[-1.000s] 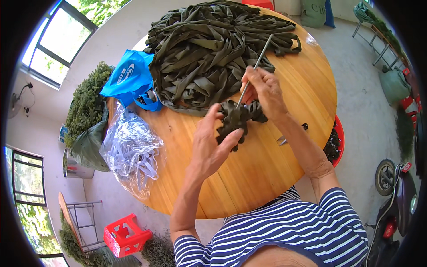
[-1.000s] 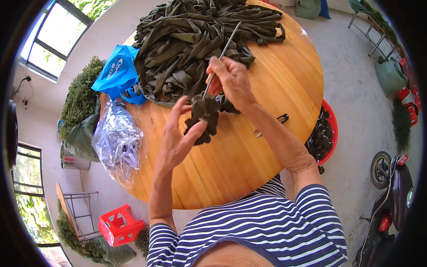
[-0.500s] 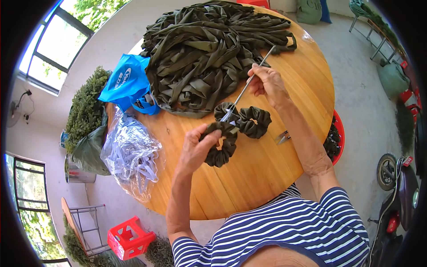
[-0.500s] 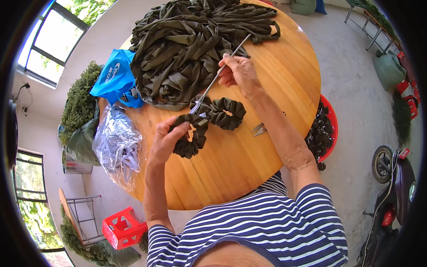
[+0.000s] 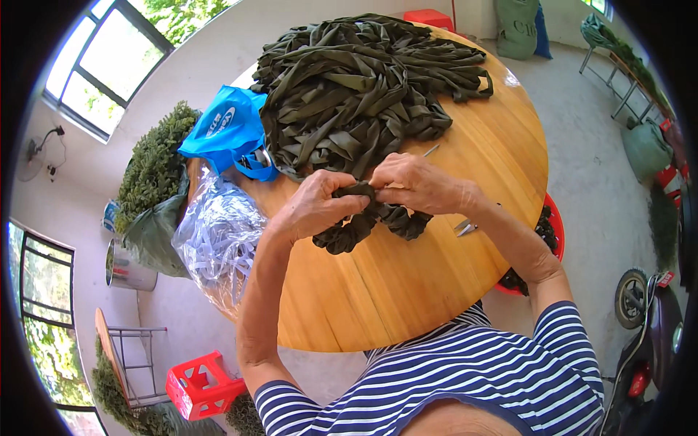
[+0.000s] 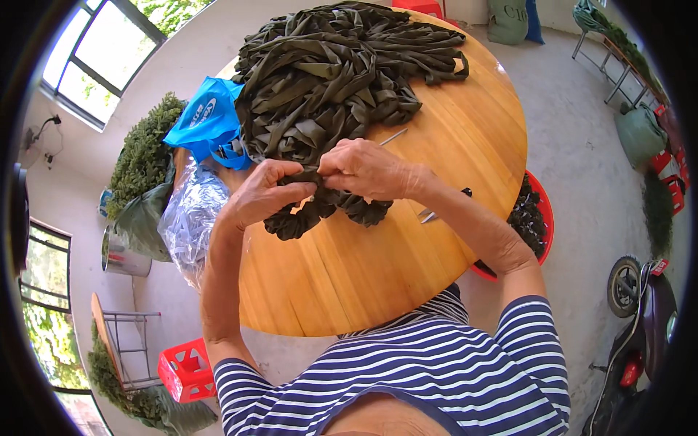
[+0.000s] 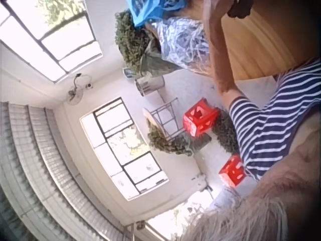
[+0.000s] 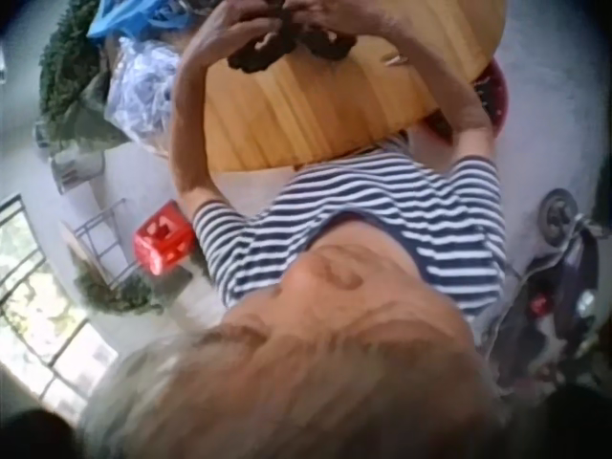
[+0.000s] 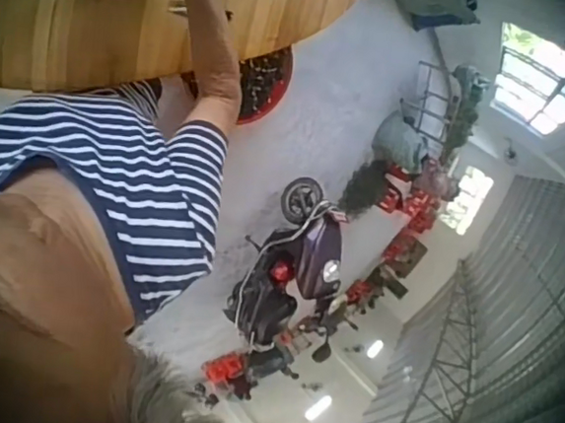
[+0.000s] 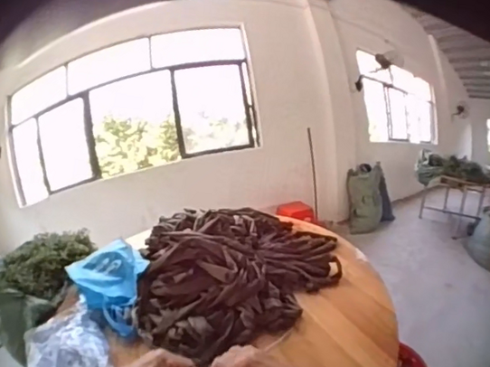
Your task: The person gathers a long strip of green fabric and wraps it around a white elastic band to form a scrunchie. They use a metal tool to pull the fabric through the elastic loop and then use a binder clip to secure the elastic ends while sewing them together with a needle and thread.
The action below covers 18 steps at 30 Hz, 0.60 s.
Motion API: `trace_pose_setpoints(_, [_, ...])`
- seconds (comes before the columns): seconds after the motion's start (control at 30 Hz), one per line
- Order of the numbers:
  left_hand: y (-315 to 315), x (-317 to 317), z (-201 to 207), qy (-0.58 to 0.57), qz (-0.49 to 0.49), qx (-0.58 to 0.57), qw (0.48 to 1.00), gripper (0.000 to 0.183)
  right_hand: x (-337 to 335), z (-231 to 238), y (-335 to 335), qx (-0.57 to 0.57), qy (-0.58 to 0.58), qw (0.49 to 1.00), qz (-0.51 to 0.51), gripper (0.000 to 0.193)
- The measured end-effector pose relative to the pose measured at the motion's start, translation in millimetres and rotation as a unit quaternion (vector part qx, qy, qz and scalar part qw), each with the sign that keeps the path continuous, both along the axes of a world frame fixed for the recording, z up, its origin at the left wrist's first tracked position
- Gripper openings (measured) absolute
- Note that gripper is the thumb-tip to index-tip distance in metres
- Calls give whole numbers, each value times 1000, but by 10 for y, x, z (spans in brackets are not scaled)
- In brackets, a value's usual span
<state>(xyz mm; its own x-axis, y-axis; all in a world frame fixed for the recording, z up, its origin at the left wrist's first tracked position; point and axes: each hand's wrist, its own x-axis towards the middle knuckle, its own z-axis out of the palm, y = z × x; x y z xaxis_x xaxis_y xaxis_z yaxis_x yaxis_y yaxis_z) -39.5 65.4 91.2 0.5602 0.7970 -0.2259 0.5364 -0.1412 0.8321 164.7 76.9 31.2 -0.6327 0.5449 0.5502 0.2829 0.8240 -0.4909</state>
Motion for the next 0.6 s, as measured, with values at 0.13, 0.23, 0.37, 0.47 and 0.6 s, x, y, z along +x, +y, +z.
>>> trace_pose_setpoints(0.13, [-162,-93,312,-38,29,18,999,26,10,498,-112,-88,-63,994,-6,16])
trace_pose_setpoints(0.23, [-226,-200,430,27,56,103,993,37,-40,825,-136,-89,-131,987,4,22])
trace_pose_setpoints(0.37, [-361,-225,600,126,99,200,966,30,-172,887,-46,-223,-129,961,99,22])
trace_pose_setpoints(0.47, [-409,-268,576,169,99,327,925,25,-200,868,-55,-374,-43,915,145,28])
trace_pose_setpoints(0.6, [-438,-527,437,177,109,302,930,24,51,804,30,-271,-112,948,126,32])
